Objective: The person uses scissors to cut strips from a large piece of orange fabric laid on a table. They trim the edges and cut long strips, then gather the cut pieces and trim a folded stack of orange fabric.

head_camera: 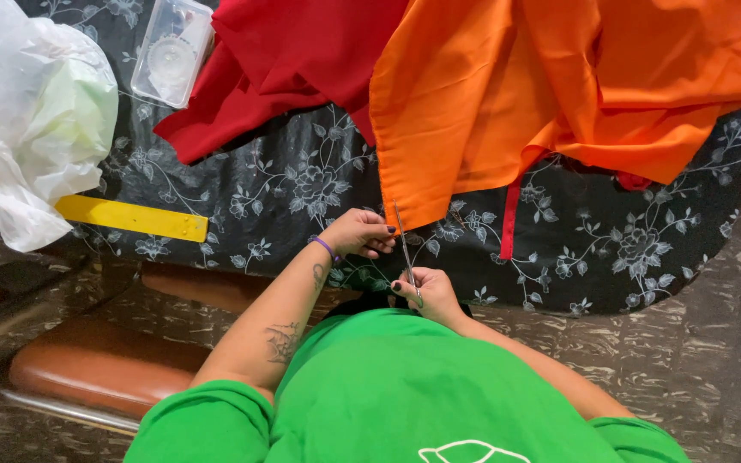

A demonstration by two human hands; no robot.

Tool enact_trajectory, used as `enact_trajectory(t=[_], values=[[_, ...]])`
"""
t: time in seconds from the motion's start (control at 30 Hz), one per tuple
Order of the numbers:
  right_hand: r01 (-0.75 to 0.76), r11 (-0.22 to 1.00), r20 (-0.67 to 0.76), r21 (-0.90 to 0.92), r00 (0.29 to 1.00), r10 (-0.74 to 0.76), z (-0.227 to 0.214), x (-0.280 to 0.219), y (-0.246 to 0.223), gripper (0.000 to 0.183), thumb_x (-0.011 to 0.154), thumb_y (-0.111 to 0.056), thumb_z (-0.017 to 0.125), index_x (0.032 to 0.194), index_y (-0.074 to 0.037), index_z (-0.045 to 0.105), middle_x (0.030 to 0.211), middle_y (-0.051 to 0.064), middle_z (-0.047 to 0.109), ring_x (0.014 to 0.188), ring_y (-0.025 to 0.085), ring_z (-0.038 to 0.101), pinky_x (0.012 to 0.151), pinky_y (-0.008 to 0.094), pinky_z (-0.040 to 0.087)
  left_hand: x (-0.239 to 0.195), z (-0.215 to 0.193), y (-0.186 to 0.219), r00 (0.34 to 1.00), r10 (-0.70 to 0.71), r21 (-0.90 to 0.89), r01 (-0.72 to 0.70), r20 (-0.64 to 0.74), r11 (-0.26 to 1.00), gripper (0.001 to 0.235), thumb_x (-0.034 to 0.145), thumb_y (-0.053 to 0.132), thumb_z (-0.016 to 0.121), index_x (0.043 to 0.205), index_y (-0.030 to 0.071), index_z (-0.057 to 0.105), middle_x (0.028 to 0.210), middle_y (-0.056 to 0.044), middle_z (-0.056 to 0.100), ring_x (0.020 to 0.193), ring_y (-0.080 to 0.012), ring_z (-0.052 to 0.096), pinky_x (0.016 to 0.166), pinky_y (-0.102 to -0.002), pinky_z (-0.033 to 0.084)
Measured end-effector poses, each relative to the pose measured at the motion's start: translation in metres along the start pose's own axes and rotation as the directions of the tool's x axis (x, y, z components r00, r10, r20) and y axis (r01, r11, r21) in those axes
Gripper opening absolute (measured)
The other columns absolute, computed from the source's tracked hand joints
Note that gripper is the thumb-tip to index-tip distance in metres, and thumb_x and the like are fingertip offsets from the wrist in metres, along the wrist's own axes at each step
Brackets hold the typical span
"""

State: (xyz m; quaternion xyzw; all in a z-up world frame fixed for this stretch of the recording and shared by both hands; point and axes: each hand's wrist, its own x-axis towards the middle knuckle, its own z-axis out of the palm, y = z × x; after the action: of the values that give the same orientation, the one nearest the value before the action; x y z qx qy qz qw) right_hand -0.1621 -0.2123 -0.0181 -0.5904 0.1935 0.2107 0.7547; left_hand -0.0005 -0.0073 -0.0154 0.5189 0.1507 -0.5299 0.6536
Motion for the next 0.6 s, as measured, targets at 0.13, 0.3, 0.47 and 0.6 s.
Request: enact_trajectory(t=[0.13,0.3,0.47,0.6], values=[[0.011,1.0,0.002,-0.009,1.0,-0.011,0.004,-0.002,-0.012,0.027,0.085,-0.014,0.095,0.08,0.003,0.074,0.044,0.007,0.054,0.036,0.007,0.054,0.036,0.017,0.036,-0.01,0.004,0.008,1.0,0.005,-0.003,-0.005,-0.008,1.0,0.009,0.093,0.013,0.082,0.097,0.009,0.075,0.093,-0.017,0.084,0.081,-0.0243,0.084,0.061,-0.03,0.068],[-0.019,0.995,0.025,0.094,1.0,0.017,0.0,0.002,-0.005,0.034,0.087,-0.023,0.095,0.084,0.003,0.073,0.046,0.009,0.052,0.032,0.009,0.049,0.033,0.021,0.036,-0.003,-0.003,0.002,0.999,0.001,-0.02,-0.001,0.037,1.0,0.01,0.094,0.013,0.082,0.102,0.01,0.075,0.095,-0.018,0.084,0.083,-0.026,0.084,0.064,-0.033,0.069],[-0.001,0.992,0.024,0.13,1.0,-0.002,0.006,0.015,-0.011,0.039,0.086,-0.026,0.096,0.088,0.006,0.073,0.048,0.01,0.052,0.032,0.01,0.049,0.033,0.022,0.036,-0.004,-0.005,0.002,0.999,0.009,-0.018,-0.009,0.045,1.0,0.013,0.093,0.013,0.083,0.104,0.009,0.076,0.094,-0.018,0.084,0.084,-0.0269,0.084,0.066,-0.035,0.069],[0.002,0.985,0.02,0.172,1.0,-0.005,0.015,0.023,-0.015,0.04,0.088,-0.028,0.094,0.091,0.006,0.072,0.051,0.009,0.052,0.033,0.01,0.048,0.033,0.022,0.037,-0.009,-0.005,0.004,0.998,0.02,-0.026,-0.019,0.056,0.999,0.013,0.093,0.012,0.084,0.103,0.009,0.077,0.091,-0.018,0.084,0.084,-0.0268,0.084,0.067,-0.035,0.069]])
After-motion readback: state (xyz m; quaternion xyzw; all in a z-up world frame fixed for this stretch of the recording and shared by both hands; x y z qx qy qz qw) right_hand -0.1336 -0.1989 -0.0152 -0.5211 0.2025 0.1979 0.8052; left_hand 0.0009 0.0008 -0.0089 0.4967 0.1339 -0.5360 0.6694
